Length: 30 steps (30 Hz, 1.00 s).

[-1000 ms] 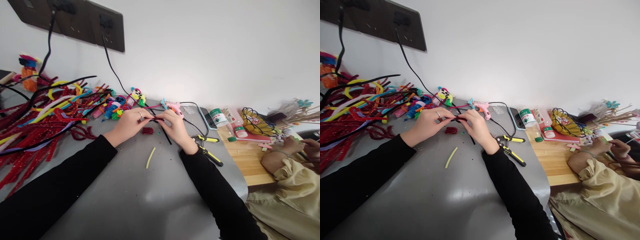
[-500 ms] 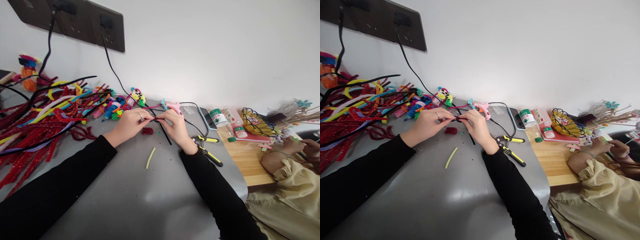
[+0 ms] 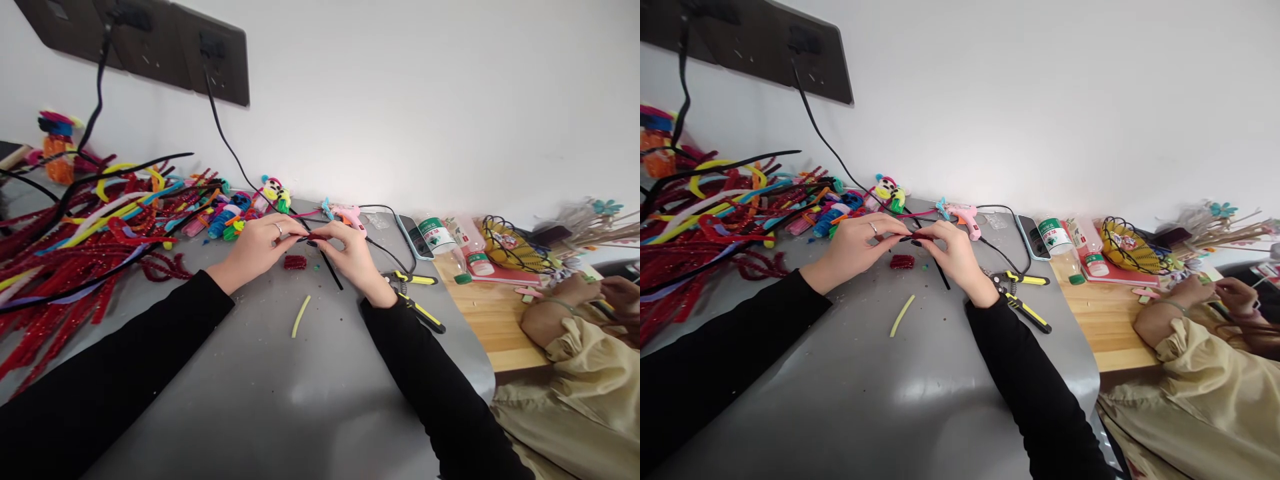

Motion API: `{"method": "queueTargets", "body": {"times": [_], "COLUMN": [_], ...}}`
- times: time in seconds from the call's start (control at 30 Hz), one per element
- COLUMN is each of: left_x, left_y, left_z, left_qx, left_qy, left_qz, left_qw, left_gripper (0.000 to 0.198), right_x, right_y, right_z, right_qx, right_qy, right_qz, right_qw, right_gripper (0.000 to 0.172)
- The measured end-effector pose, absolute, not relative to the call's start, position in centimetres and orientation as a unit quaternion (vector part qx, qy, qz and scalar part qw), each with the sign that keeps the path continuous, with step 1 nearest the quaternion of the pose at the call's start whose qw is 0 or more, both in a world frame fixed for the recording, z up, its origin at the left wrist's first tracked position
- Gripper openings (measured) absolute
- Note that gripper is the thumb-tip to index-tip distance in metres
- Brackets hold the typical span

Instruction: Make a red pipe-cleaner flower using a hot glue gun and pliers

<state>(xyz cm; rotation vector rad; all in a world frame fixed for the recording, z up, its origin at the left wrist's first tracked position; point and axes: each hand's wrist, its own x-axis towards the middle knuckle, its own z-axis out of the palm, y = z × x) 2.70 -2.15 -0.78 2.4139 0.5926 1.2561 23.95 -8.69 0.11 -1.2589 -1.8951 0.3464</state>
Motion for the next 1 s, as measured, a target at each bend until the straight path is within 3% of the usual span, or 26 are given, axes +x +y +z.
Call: {"method": "queueTargets", "body": {"times": [0.27, 1.0], "left_x": [2.68, 2.76], "left_y": [-2.43, -2.59], "left_z": [-0.72, -0.88], "left_qx": [0.849, 0.833], "left_qy": [0.252, 0.261], "left_qz": [0.411, 0.445], "left_qw": [0.216, 0.198], "left_gripper": [0.026, 0.024], "right_x": [24.27, 24.31], "right_y": [-8.6, -8.56], "right_z": [-0.22, -0.29], "right_qx": [-0.504, -0.514], "right_qy": [-0.755, -0.749], "right_qz": [0.102, 0.076], "right_qw": [0.407, 0.411], "right_gripper": [0.014, 0.016]}}
